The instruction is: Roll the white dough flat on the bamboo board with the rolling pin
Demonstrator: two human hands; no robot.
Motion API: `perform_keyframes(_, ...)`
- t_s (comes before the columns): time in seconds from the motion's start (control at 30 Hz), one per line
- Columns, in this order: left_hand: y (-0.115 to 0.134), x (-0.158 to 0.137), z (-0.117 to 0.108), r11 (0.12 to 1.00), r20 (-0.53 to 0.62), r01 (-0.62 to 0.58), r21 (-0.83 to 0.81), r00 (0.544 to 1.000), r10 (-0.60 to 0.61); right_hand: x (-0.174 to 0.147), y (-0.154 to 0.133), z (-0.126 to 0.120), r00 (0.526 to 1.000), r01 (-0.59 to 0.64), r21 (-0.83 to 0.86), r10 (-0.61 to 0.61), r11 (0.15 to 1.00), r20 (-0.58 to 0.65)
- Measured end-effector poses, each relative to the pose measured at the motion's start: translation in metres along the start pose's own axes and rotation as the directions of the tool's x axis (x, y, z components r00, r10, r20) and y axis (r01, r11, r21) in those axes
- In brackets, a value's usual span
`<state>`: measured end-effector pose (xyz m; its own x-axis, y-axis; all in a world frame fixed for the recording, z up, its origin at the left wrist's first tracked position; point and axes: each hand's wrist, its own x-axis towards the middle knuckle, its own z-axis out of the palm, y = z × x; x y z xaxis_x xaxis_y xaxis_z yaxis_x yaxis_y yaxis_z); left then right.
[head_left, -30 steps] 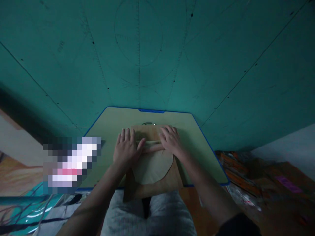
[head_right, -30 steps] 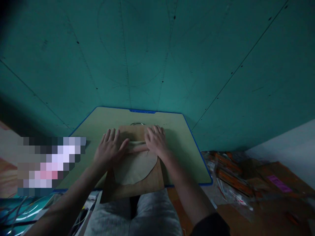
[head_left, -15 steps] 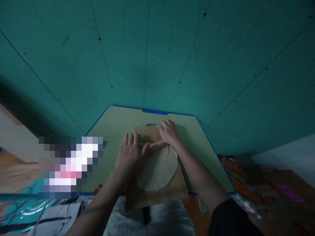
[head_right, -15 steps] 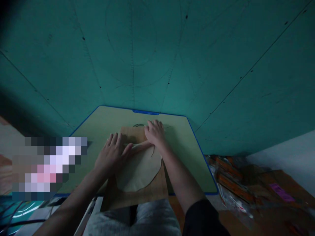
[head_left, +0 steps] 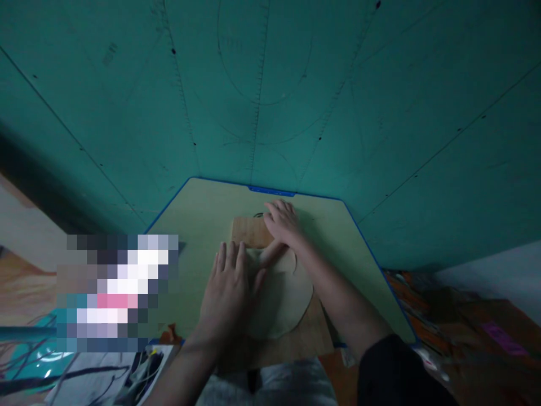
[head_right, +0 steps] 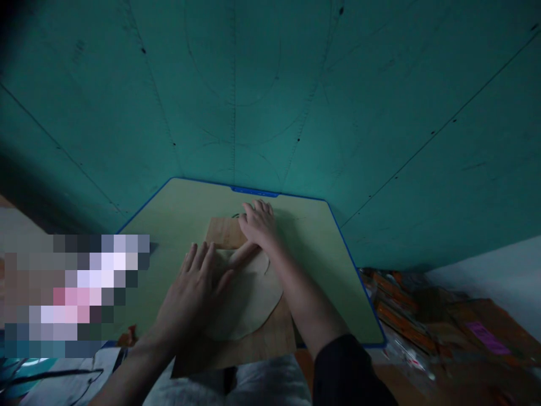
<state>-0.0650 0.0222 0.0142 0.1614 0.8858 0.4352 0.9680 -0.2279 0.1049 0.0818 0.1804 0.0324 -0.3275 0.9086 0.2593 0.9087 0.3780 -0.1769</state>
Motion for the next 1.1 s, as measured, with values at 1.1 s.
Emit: perform_keyframes(1.1, -0.033, 0.022, -0.009, 0.998, 0.118, 0.062, 0.022, 0.991, -0.064, -0.031, 0.022, -0.006, 0.973, 0.142, 0.039, -0.147, 0.989, 0.179)
